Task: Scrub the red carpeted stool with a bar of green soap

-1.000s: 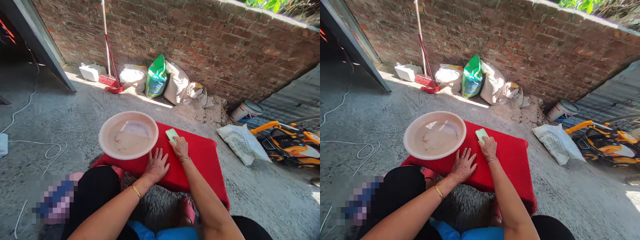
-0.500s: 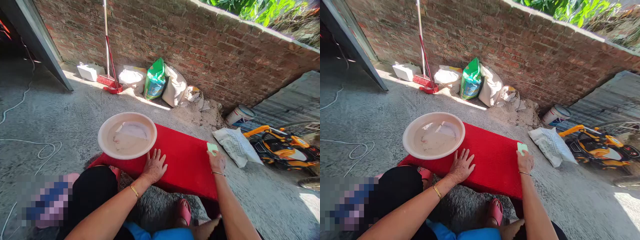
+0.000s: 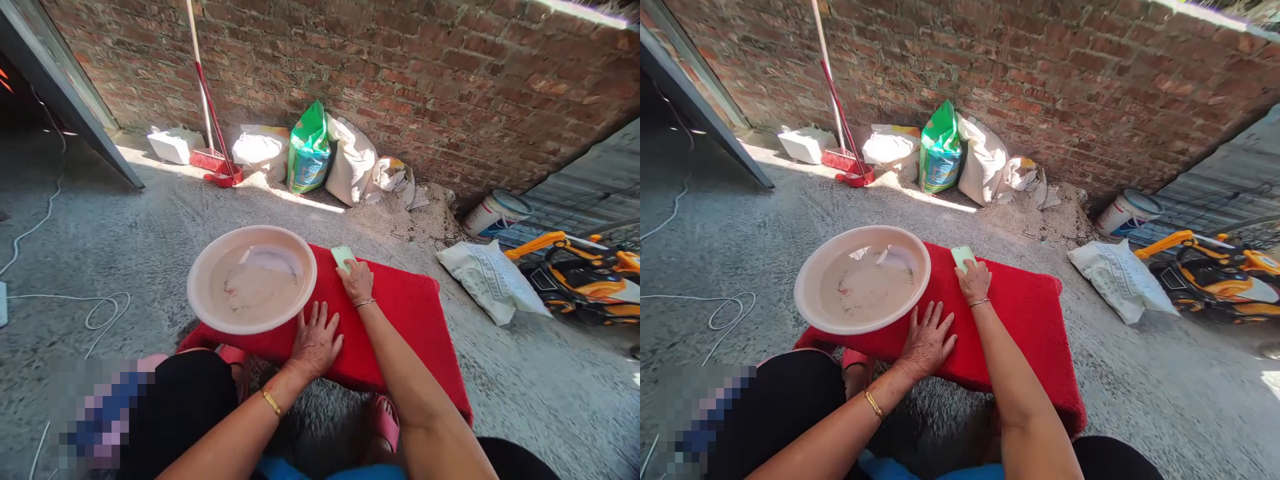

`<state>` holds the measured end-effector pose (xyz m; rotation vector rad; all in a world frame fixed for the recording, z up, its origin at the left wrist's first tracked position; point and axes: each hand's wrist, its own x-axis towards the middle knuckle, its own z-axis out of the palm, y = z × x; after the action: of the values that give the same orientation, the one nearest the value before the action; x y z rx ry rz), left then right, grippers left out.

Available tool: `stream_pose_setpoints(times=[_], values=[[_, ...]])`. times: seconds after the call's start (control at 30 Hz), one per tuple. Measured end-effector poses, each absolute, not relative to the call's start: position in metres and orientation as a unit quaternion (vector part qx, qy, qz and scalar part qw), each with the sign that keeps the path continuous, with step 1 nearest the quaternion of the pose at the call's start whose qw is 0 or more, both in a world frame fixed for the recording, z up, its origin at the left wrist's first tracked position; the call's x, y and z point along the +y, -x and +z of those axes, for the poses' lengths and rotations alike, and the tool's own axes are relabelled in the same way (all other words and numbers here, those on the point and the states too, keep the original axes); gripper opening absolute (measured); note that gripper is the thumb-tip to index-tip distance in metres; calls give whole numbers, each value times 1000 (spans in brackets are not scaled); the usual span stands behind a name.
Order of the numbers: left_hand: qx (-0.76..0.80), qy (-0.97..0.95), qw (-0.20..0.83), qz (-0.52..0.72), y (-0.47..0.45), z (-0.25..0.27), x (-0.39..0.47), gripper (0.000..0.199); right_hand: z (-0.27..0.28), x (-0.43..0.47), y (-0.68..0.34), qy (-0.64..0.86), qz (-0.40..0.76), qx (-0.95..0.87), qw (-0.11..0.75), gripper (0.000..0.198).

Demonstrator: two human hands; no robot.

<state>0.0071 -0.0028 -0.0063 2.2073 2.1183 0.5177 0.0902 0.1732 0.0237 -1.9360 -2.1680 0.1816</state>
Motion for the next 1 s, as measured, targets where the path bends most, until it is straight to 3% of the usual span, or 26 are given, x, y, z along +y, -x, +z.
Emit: stream_pose_setpoints(times=[0.47, 0.73, 0.87, 1.0], values=[[688, -706, 20, 168, -7, -2, -4, 46, 57, 179, -312, 873, 60, -473, 104, 53], [686, -707, 22, 169, -6, -4, -4, 47, 41, 191, -171, 734, 69, -656, 158, 45], [685, -708, 13, 170, -6, -5, -3, 46, 37, 193, -92, 668, 86, -725, 145, 42], [684, -711, 16, 166, -7, -4, -2, 46, 30, 201, -85, 671, 105, -724, 122, 43]])
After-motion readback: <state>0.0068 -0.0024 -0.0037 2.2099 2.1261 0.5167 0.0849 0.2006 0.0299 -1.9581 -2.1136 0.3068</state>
